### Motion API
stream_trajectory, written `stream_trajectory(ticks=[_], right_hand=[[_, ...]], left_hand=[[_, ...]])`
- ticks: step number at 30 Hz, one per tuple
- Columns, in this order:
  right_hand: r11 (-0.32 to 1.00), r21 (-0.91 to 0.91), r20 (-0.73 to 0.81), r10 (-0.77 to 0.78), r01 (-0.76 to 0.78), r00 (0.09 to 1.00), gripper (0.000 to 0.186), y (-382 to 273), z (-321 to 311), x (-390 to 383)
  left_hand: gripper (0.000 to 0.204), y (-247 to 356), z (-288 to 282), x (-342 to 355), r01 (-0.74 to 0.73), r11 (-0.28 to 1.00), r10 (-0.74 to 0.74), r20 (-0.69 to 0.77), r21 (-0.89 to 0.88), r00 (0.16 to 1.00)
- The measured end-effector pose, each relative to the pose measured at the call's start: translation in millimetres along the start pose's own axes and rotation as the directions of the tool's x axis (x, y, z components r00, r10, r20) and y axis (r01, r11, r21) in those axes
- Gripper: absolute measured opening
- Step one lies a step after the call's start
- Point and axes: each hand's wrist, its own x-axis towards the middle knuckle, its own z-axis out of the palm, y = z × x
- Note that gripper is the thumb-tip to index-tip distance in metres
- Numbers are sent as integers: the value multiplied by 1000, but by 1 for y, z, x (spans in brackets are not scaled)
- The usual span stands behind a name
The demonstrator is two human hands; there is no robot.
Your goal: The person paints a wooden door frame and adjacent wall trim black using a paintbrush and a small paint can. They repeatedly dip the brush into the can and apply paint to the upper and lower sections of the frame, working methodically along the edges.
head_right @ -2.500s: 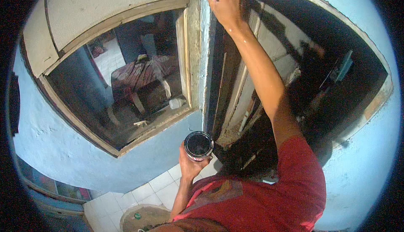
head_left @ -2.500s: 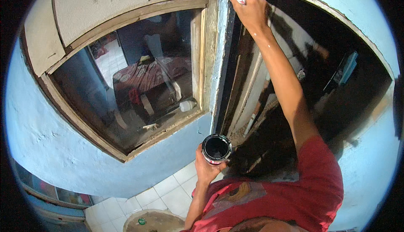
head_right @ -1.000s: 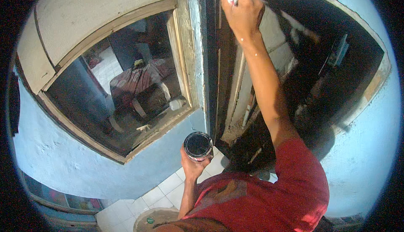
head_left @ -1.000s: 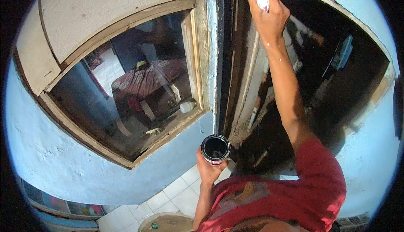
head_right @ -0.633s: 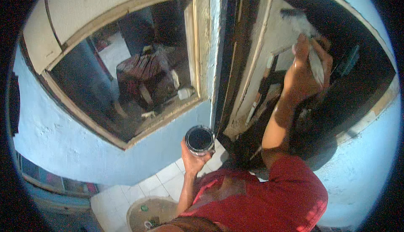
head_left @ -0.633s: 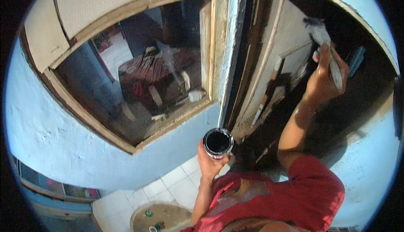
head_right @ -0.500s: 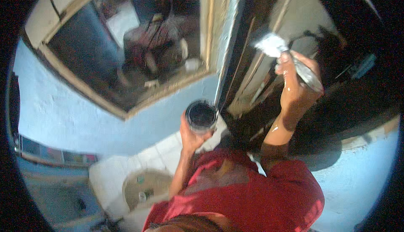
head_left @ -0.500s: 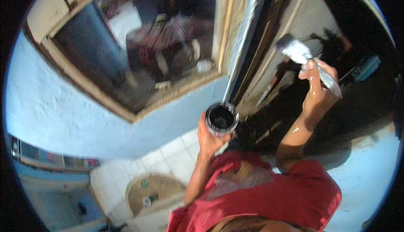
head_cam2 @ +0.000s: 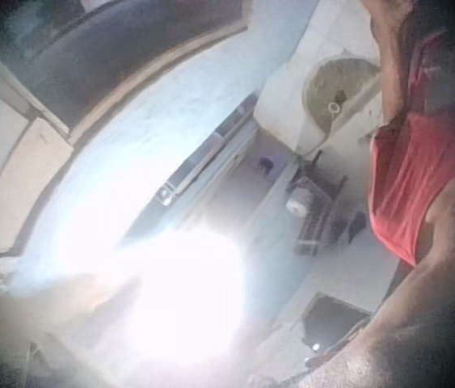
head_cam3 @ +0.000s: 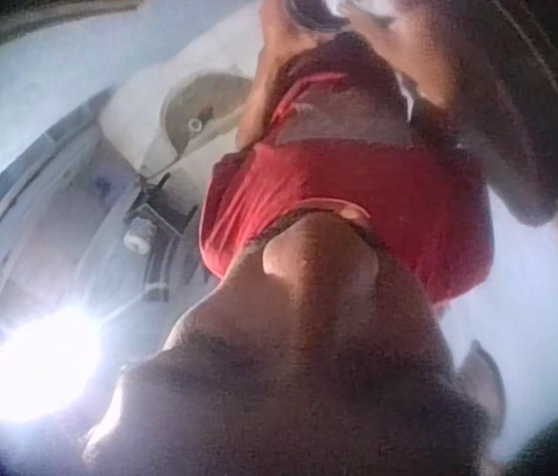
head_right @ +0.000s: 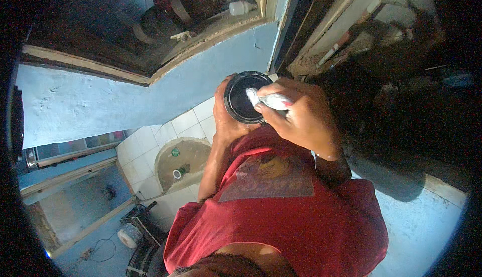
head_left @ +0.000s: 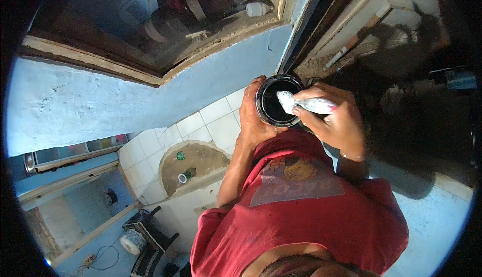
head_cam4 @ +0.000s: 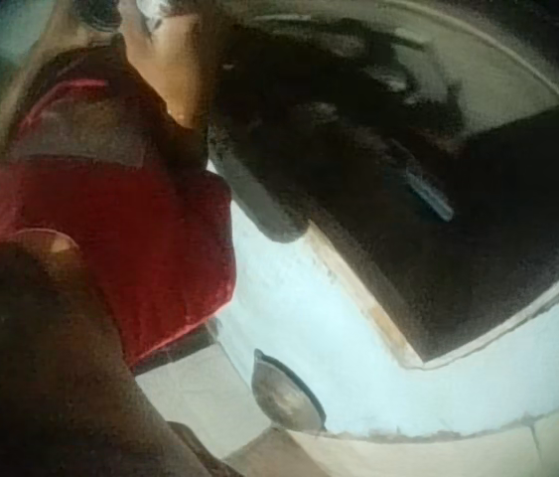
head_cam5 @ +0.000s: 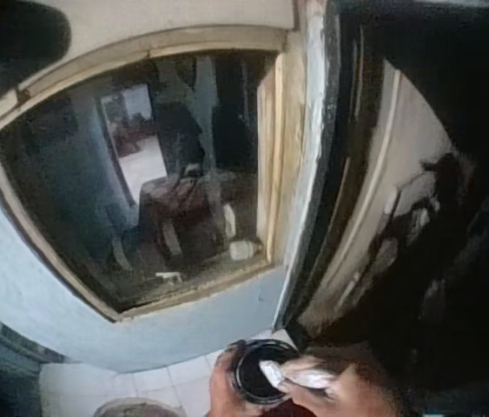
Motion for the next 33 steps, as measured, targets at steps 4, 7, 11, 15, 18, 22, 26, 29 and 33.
stream_trajectory(ticks=[4,7,11,15,18,22,26,29,33], right_hand=[[989,-134,108,82,-67,991,22,7,13,1],[976,-192,148,129,-99,981,24,10,19,3],[956,-250,198,207,-155,958,26,13,16,7],[982,-131,150,159,-140,976,24,13,3,6],[991,4,44,131,-132,990,21,11,-11,1],[997,36,-43,69,-67,997,21,10,-28,-2],[999,7,14,43,-43,999,18,20,-28,1],[983,-157,119,113,-94,986,17,32,-14,3],[969,-219,175,152,-112,973,20,37,-15,-1]], left_hand=[[123,4,3,-5,31,1000,-30,30,-6,999],[125,6,5,-5,41,999,-43,54,33,998],[126,7,10,-4,68,997,-70,58,40,996],[127,4,12,-2,68,997,-70,78,32,995],[126,2,14,1,62,997,-66,77,48,995],[125,5,21,4,90,996,-91,50,22,995],[127,7,30,11,59,998,-61,57,39,996],[125,14,37,9,106,994,-105,76,-10,992],[125,20,46,7,72,997,-73,78,23,994]])
